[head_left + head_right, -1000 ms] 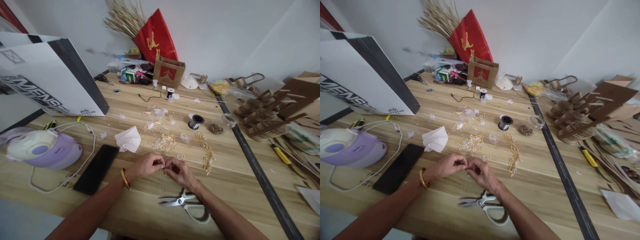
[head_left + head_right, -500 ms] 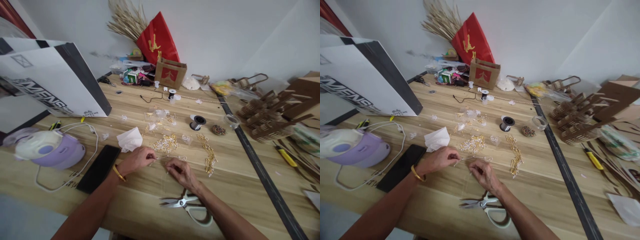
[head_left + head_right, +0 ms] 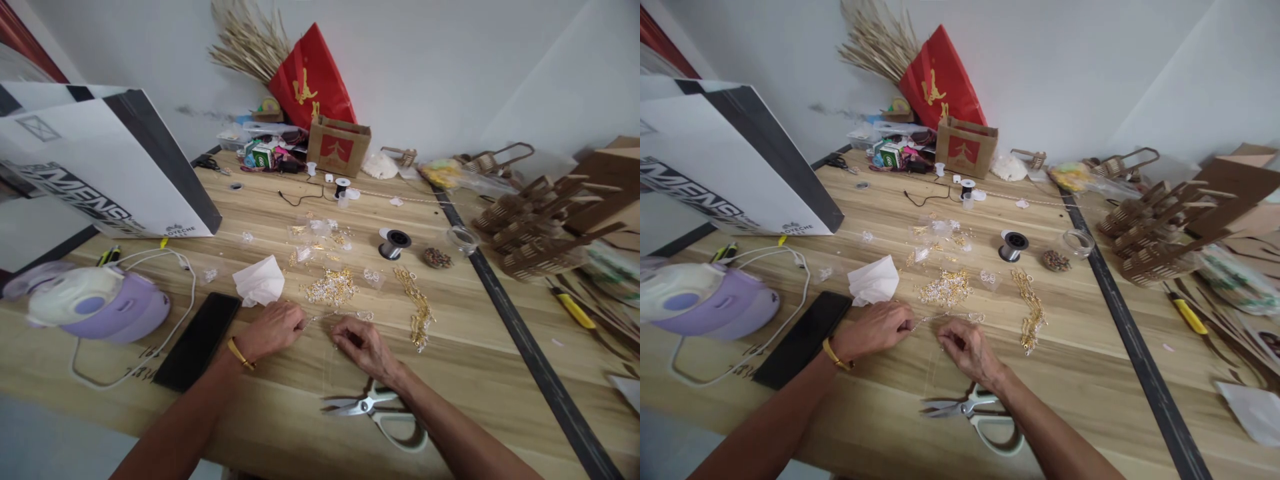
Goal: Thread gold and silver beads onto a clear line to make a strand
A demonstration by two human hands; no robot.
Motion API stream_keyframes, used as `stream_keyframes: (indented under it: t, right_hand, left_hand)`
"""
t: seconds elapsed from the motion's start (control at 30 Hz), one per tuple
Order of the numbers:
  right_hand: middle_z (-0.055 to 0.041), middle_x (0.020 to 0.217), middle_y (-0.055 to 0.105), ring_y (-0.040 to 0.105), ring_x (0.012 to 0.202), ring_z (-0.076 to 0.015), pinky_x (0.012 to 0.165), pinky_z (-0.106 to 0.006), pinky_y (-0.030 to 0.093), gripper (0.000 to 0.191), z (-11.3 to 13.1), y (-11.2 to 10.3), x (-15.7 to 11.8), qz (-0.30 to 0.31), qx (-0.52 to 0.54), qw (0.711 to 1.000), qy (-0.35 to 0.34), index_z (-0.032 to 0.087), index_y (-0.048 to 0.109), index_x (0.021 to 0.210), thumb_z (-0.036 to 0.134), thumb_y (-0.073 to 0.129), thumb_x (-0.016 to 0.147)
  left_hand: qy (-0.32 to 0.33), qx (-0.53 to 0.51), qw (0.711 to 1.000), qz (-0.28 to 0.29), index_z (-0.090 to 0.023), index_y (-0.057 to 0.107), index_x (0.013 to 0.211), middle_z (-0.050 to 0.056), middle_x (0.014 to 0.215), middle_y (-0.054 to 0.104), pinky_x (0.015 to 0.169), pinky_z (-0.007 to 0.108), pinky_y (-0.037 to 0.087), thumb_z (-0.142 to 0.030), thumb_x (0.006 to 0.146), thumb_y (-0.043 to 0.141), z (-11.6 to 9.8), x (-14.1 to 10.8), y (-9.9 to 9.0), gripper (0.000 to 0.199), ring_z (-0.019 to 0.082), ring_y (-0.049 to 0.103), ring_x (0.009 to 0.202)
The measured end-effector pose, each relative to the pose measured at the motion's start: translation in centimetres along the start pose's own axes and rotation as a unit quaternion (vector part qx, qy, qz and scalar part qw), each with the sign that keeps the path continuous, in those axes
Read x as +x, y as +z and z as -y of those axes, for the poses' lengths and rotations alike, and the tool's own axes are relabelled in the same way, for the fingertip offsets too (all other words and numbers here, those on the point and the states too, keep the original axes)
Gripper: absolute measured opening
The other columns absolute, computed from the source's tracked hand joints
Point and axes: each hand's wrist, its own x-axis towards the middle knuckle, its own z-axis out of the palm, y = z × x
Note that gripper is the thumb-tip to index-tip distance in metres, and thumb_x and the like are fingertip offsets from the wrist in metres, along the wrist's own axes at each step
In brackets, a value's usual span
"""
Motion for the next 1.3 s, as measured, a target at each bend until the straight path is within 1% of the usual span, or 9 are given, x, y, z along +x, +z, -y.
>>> stream_keyframes:
  t: [0.2, 0.3, 0.37, 0.47, 0.57, 0.7, 0.87, 1.1, 1.3]
  right_hand:
    - [-0.0029, 0.073, 0.061, 0.054, 0.064, -0.0140, 0.059, -0.023, 0.041, 0.011, -0.2, 0.0, -0.1, 0.001, 0.001, 1.000, -0.004, 0.018, 0.060, 0.082, 0.023, 0.052, 0.088]
    - [-0.0045, 0.079, 0.061, 0.057, 0.071, -0.0154, 0.063, -0.024, 0.043, 0.011, -0.1, -0.1, 0.0, 0.007, 0.018, 1.000, -0.015, 0.018, 0.059, 0.082, 0.022, 0.052, 0.089]
    - [-0.0068, 0.089, 0.063, 0.058, 0.077, -0.0160, 0.067, -0.025, 0.045, 0.011, 0.0, -0.2, 0.1, 0.007, 0.032, 0.999, -0.030, 0.017, 0.059, 0.081, 0.022, 0.052, 0.089]
    - [-0.0097, 0.104, 0.062, 0.060, 0.086, -0.0174, 0.073, -0.028, 0.046, 0.011, 0.4, -0.4, 0.2, 0.013, 0.046, 0.998, -0.047, 0.017, 0.060, 0.082, 0.021, 0.052, 0.089]
    - [-0.0106, 0.109, 0.061, 0.059, 0.094, -0.0186, 0.080, -0.030, 0.046, 0.011, 0.7, -0.5, 0.3, 0.028, 0.060, 0.996, -0.057, 0.017, 0.060, 0.084, 0.020, 0.051, 0.090]
    - [-0.0086, 0.100, 0.063, 0.060, 0.089, -0.0171, 0.078, -0.029, 0.047, 0.010, 0.6, -0.4, 0.3, 0.033, 0.069, 0.995, -0.058, 0.017, 0.060, 0.085, 0.018, 0.051, 0.089]
    - [-0.0053, 0.083, 0.063, 0.058, 0.076, -0.0155, 0.070, -0.027, 0.047, 0.009, 0.1, -0.3, 0.1, 0.014, 0.051, 0.998, -0.043, 0.018, 0.060, 0.085, 0.021, 0.052, 0.088]
    - [-0.0054, 0.082, 0.063, 0.058, 0.075, -0.0154, 0.070, -0.027, 0.046, 0.009, -0.2, -0.2, 0.0, -0.005, 0.040, 0.999, -0.036, 0.017, 0.060, 0.084, 0.021, 0.053, 0.088]
    - [-0.0053, 0.082, 0.063, 0.059, 0.075, -0.0156, 0.068, -0.027, 0.046, 0.010, -0.2, -0.1, 0.0, -0.014, 0.047, 0.998, -0.037, 0.017, 0.060, 0.085, 0.024, 0.053, 0.088]
  left_hand:
    - [0.022, -0.026, 0.999, -0.017, -0.016, 0.060, 0.077, 0.004, 0.082, 0.063, 0.073, 0.030, 0.037, -0.015, 0.083, 0.048, -0.2, 0.3, -0.4, 0.013, 0.020, 0.056, 0.082]
    - [0.010, -0.095, 0.995, -0.027, -0.016, 0.063, 0.077, 0.004, 0.081, 0.066, 0.074, 0.028, 0.039, -0.016, 0.082, 0.051, -0.8, 0.8, -0.9, 0.013, 0.019, 0.059, 0.080]
    - [-0.008, -0.161, 0.987, -0.026, -0.016, 0.066, 0.078, 0.004, 0.080, 0.068, 0.072, 0.026, 0.041, -0.016, 0.080, 0.053, -1.3, 1.1, -0.9, 0.013, 0.017, 0.061, 0.076]
    - [-0.032, -0.251, 0.967, -0.026, -0.015, 0.068, 0.078, 0.004, 0.076, 0.070, 0.065, 0.024, 0.043, -0.018, 0.077, 0.056, -1.9, 1.4, -0.6, 0.012, 0.016, 0.061, 0.069]
    - [-0.038, -0.299, 0.953, -0.034, -0.014, 0.069, 0.077, 0.003, 0.072, 0.069, 0.061, 0.023, 0.043, -0.022, 0.076, 0.059, -2.4, 1.8, -0.1, 0.013, 0.015, 0.060, 0.066]
    - [-0.027, -0.354, 0.934, -0.043, -0.013, 0.067, 0.077, 0.004, 0.074, 0.068, 0.065, 0.023, 0.044, -0.023, 0.076, 0.059, -2.7, 2.1, 0.5, 0.013, 0.014, 0.059, 0.069]
    - [-0.044, -0.400, 0.915, -0.035, -0.013, 0.066, 0.075, 0.003, 0.072, 0.067, 0.065, 0.023, 0.045, -0.019, 0.073, 0.060, -2.8, 2.4, 0.9, 0.009, 0.014, 0.059, 0.069]
    - [-0.071, -0.431, 0.899, -0.034, -0.011, 0.064, 0.070, 0.002, 0.063, 0.063, 0.057, 0.021, 0.042, -0.018, 0.071, 0.061, -2.8, 2.5, 0.9, 0.008, 0.011, 0.054, 0.059]
    - [-0.065, -0.482, 0.873, -0.041, -0.011, 0.062, 0.071, 0.001, 0.064, 0.063, 0.059, 0.022, 0.044, -0.020, 0.068, 0.064, -2.4, 2.6, 1.1, 0.009, 0.011, 0.056, 0.061]
